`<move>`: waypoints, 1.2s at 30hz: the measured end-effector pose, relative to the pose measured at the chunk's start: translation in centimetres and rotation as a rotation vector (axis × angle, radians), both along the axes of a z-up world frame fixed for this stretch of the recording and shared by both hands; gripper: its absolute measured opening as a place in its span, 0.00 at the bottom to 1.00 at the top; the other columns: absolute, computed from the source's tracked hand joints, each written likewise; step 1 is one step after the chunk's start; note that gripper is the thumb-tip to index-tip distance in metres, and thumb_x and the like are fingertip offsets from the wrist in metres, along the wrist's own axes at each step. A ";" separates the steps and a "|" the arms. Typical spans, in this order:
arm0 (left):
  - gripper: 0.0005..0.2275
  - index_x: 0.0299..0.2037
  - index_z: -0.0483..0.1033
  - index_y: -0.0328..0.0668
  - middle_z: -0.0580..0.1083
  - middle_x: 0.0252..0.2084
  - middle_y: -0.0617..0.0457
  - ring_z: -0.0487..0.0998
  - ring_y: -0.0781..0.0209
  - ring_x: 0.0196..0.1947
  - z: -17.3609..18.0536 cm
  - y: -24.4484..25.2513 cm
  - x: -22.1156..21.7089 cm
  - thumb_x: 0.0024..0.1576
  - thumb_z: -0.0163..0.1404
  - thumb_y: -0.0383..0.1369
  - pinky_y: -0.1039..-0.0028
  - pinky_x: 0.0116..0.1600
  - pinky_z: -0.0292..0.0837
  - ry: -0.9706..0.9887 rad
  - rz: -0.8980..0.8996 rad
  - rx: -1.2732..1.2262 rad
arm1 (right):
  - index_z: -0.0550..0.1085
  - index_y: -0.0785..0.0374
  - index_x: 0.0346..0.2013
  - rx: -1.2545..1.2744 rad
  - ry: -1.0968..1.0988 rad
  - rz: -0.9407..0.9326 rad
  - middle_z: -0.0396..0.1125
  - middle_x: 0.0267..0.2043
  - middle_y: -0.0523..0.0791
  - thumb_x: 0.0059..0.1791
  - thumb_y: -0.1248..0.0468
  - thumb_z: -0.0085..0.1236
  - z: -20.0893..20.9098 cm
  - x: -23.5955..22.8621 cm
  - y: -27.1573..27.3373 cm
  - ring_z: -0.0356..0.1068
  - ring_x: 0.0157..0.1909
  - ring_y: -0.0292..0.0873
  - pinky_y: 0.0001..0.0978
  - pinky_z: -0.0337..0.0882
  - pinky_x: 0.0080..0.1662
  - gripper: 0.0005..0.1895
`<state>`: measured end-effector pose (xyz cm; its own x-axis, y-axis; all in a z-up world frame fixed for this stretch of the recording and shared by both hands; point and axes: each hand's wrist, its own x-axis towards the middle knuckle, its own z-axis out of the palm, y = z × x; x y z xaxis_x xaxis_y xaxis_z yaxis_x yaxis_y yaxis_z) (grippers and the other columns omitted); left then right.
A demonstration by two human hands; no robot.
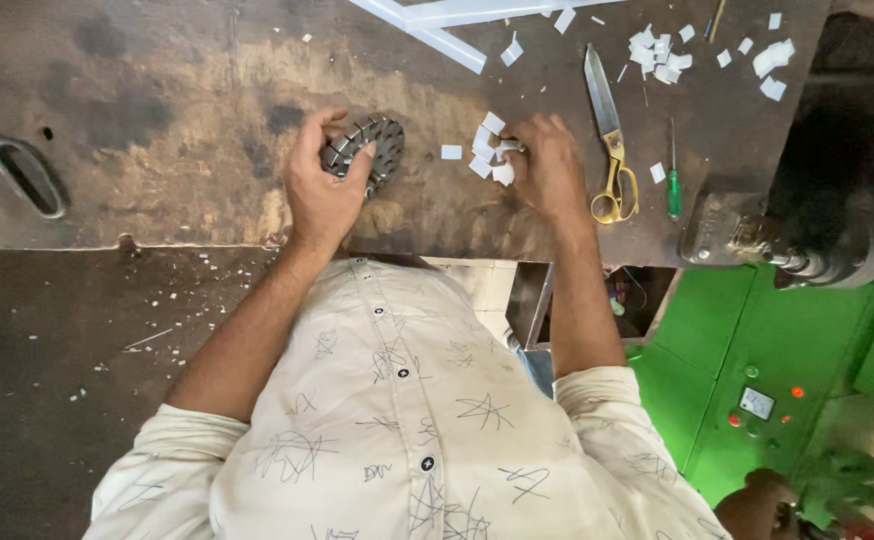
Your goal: The person cuts small white plastic strips with scissors and inserts them into the slots of a circular metal motor stator. The person repeatedly measures, cuts, and places the plastic pieces into the stator slots on a cluttered workbench.
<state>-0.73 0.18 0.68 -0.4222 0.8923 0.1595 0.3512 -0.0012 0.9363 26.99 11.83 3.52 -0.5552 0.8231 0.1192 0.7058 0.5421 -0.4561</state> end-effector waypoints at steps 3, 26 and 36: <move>0.21 0.59 0.72 0.36 0.77 0.41 0.48 0.81 0.60 0.42 0.4 0.3 0.0 0.56 0.62 0.23 0.71 0.46 0.76 -0.039 -0.042 -0.006 | 0.79 0.66 0.42 -0.123 0.071 -0.015 0.73 0.38 0.52 0.43 0.75 0.65 -0.9 0.5 0.7 0.71 0.43 0.54 0.45 0.70 0.45 0.14; 0.17 0.55 0.75 0.35 0.80 0.42 0.45 0.84 0.58 0.43 1.7 1.0 -0.2 0.55 0.61 0.22 0.72 0.47 0.79 -0.051 -0.090 -0.023 | 0.79 0.69 0.49 -0.304 0.440 -0.431 0.77 0.42 0.50 0.50 0.73 0.60 -3.0 4.1 0.1 0.77 0.37 0.38 0.29 0.77 0.39 0.13; 0.10 0.51 0.81 0.36 0.80 0.46 0.47 0.82 0.55 0.47 1.9 1.5 -0.9 0.64 0.54 0.33 0.66 0.54 0.75 0.047 -0.158 -0.057 | 0.79 0.69 0.39 -0.264 0.690 -0.222 0.65 0.53 0.50 0.43 0.75 0.66 -2.5 -6.6 -6.0 0.69 0.48 0.37 0.24 0.73 0.46 0.10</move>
